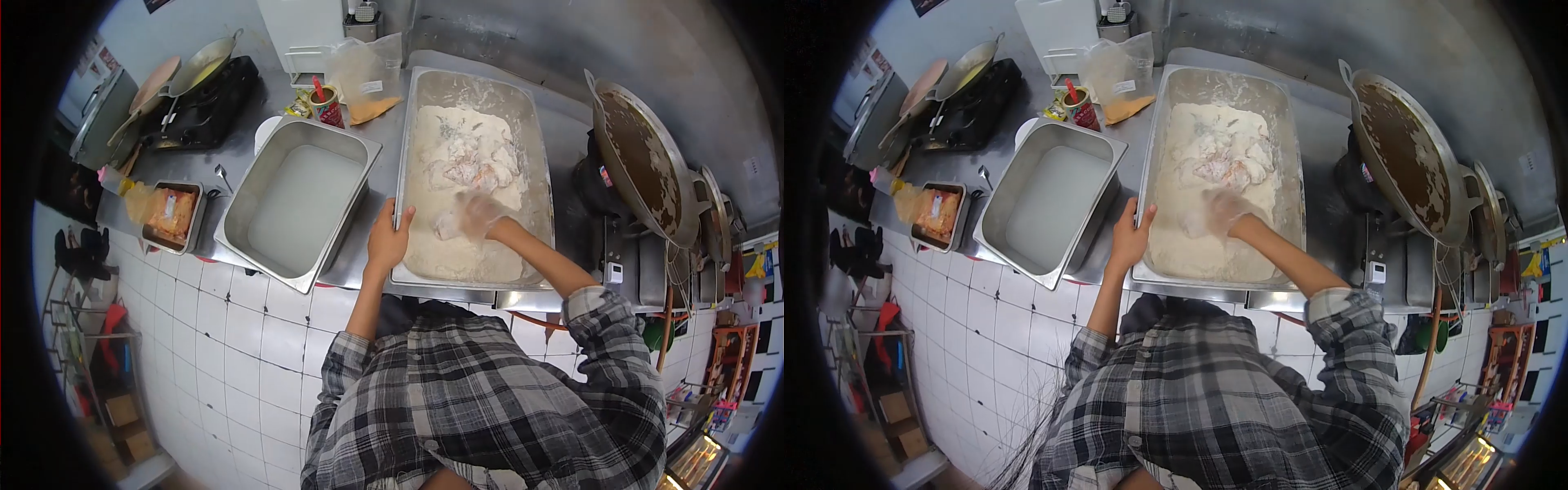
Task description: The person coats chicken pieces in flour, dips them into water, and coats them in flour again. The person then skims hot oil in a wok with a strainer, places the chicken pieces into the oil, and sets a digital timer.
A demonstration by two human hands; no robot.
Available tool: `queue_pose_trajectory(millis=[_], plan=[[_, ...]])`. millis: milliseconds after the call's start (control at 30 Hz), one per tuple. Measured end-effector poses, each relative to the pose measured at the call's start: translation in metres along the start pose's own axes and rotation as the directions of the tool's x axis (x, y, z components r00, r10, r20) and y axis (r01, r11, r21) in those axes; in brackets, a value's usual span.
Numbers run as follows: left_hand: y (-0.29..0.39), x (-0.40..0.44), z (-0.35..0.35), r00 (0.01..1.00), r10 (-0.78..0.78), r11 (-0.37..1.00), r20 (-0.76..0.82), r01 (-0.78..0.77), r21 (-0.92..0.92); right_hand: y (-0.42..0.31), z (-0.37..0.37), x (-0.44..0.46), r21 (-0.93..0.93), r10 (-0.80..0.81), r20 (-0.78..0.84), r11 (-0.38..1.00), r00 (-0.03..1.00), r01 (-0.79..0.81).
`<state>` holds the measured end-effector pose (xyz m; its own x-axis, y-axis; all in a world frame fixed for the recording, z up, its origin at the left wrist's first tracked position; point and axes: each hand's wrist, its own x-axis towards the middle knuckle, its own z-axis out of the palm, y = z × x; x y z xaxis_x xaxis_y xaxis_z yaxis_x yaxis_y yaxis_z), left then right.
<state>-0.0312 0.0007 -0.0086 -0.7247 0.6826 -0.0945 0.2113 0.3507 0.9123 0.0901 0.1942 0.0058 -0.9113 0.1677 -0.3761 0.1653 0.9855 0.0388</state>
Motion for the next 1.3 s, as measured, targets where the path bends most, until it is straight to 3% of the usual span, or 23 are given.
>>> queue_pose_trajectory(millis=[67, 167, 267, 367, 467, 567, 667, 767, 867, 933, 967, 1067, 1167, 1300], plan=[[0.002, -0.001, -0.003, 1.0, -0.014, 0.999, 0.02, 0.015, -0.03, -0.01, 0.022, 0.018, 0.097, -0.171, -0.238, 0.975, 0.956, 0.199], [0.0, -0.004, -0.002, 1.0, 0.003, 0.997, -0.013, -0.004, -0.072, -0.016, 0.041, 0.051, 0.065, -0.26, -0.039, 0.963, 0.965, 0.262], [0.001, -0.008, -0.001, 0.997, -0.01, 1.0, -0.074, 0.012, 0.028, 0.014, 0.051, 0.055, 0.117, -0.319, -0.132, 0.935, 0.939, 0.334], [0.002, -0.006, -0.003, 0.999, -0.032, 0.998, -0.042, 0.034, 0.049, 0.028, 0.018, 0.046, 0.137, -0.243, 0.082, 0.963, 0.966, 0.231], [0.0, -0.004, -0.001, 0.998, -0.047, 0.998, -0.032, 0.048, 0.029, 0.033, 0.013, 0.04, 0.188, -0.132, 0.163, 0.977, 0.978, 0.1], [-0.002, -0.003, 0.0, 0.998, -0.029, 0.997, -0.058, 0.033, 0.064, 0.041, 0.033, 0.043, 0.367, -0.192, 0.102, 0.919, 0.976, 0.142], [0.004, -0.004, -0.001, 0.998, -0.011, 0.997, -0.069, 0.016, 0.073, 0.041, 0.057, 0.044, 0.627, -0.295, -0.151, 0.71, 0.944, 0.322], [0.01, -0.005, -0.004, 0.999, -0.028, 0.999, -0.04, 0.029, 0.026, 0.03, 0.051, 0.037, 0.574, -0.193, -0.283, 0.751, 0.939, 0.327], [0.005, -0.003, -0.002, 0.999, -0.052, 0.998, -0.009, 0.052, -0.025, 0.024, 0.029, 0.028, 0.546, -0.187, -0.096, 0.811, 0.978, 0.209], [0.007, -0.002, -0.003, 0.999, -0.042, 0.999, -0.013, 0.042, -0.014, 0.002, 0.015, 0.022, 0.202, -0.036, 0.013, 0.979, 0.999, 0.032], [0.007, -0.003, -0.003, 0.999, -0.039, 0.999, -0.014, 0.039, -0.007, -0.007, 0.014, 0.019, 0.011, 0.052, 0.046, 0.999, 0.998, -0.053], [0.011, -0.005, -0.005, 0.998, -0.064, 0.998, -0.017, 0.064, 0.018, -0.017, 0.024, 0.023, 0.084, 0.109, -0.004, 0.991, 0.994, -0.108], [0.019, -0.008, -0.009, 0.998, -0.063, 0.998, -0.019, 0.064, 0.017, -0.017, 0.028, 0.024, 0.071, 0.021, -0.059, 0.997, 0.998, -0.017], [0.018, -0.008, -0.008, 0.999, -0.052, 0.999, -0.012, 0.052, 0.002, 0.002, 0.059, 0.049, 0.294, 0.15, -0.265, 0.953, 0.952, -0.068]])
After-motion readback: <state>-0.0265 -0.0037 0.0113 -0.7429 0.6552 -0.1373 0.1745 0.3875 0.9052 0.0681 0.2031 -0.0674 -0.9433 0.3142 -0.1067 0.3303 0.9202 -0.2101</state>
